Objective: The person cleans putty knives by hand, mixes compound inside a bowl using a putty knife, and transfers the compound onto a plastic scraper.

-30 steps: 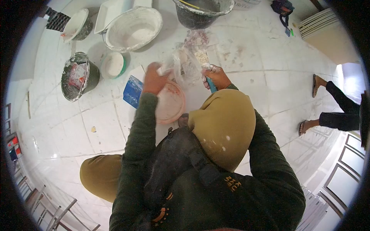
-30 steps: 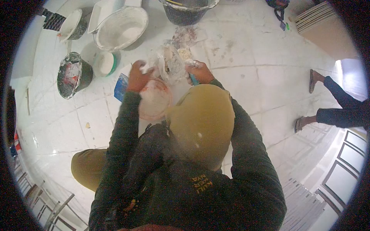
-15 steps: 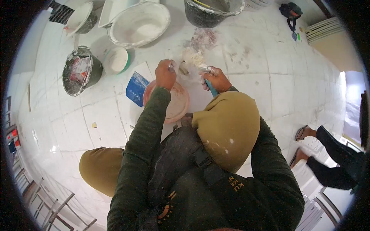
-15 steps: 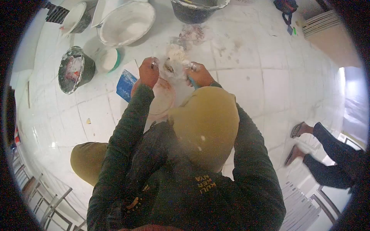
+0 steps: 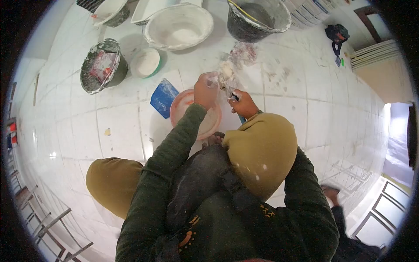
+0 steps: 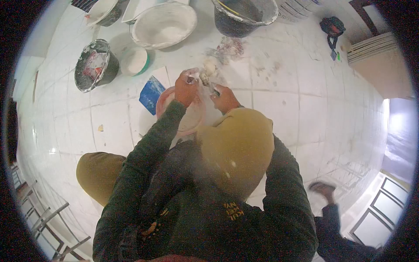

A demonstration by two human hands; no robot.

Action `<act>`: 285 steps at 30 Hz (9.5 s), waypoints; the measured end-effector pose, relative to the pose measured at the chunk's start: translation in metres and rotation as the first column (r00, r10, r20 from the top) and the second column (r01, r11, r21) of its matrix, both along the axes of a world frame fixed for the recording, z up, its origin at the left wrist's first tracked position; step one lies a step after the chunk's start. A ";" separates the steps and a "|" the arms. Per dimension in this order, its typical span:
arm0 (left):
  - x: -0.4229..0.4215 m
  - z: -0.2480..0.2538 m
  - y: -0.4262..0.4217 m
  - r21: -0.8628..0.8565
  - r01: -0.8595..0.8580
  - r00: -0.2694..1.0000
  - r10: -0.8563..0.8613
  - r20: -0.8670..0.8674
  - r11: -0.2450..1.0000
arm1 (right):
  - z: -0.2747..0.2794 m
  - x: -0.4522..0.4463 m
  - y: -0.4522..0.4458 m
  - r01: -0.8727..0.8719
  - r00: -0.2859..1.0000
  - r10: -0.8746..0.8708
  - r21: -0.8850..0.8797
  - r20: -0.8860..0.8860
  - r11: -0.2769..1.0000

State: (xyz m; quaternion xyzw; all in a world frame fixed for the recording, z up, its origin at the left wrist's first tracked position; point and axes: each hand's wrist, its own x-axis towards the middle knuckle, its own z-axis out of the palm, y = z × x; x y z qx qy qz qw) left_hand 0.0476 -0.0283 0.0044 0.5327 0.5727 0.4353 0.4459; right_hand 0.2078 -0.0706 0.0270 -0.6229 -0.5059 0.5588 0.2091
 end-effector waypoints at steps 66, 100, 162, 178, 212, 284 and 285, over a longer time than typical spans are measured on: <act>0.011 0.020 -0.022 0.349 0.408 0.865 -0.236 -0.442 0.844 | 0.016 0.023 -0.009 0.309 0.542 -0.461 -0.344 -0.703 0.887; 0.029 0.007 -0.007 0.212 0.255 0.899 -0.150 -0.411 0.944 | 0.024 0.030 -0.040 0.245 0.605 -0.495 -0.445 -0.624 0.861; -0.237 0.115 -0.021 0.026 -0.284 0.511 0.128 0.850 0.958 | 0.219 -0.123 0.088 -0.504 0.851 0.437 0.691 0.292 0.519; -0.254 0.188 -0.012 0.228 -0.075 0.690 -0.114 0.715 0.971 | 0.285 -0.159 0.057 -0.651 0.750 0.297 0.581 0.591 0.488; -0.214 0.196 0.000 0.063 0.204 0.691 -0.189 0.698 0.977 | 0.201 -0.135 0.009 -0.794 0.546 0.192 0.431 0.816 0.428; -0.190 0.204 0.008 0.367 0.229 0.885 -0.350 0.308 0.902 | 0.262 -0.145 0.063 -0.948 0.276 0.237 0.222 0.932 0.230; -0.189 0.205 0.006 0.367 0.232 0.880 -0.355 0.314 0.901 | 0.259 -0.143 0.068 -0.943 0.323 0.243 0.290 0.915 0.163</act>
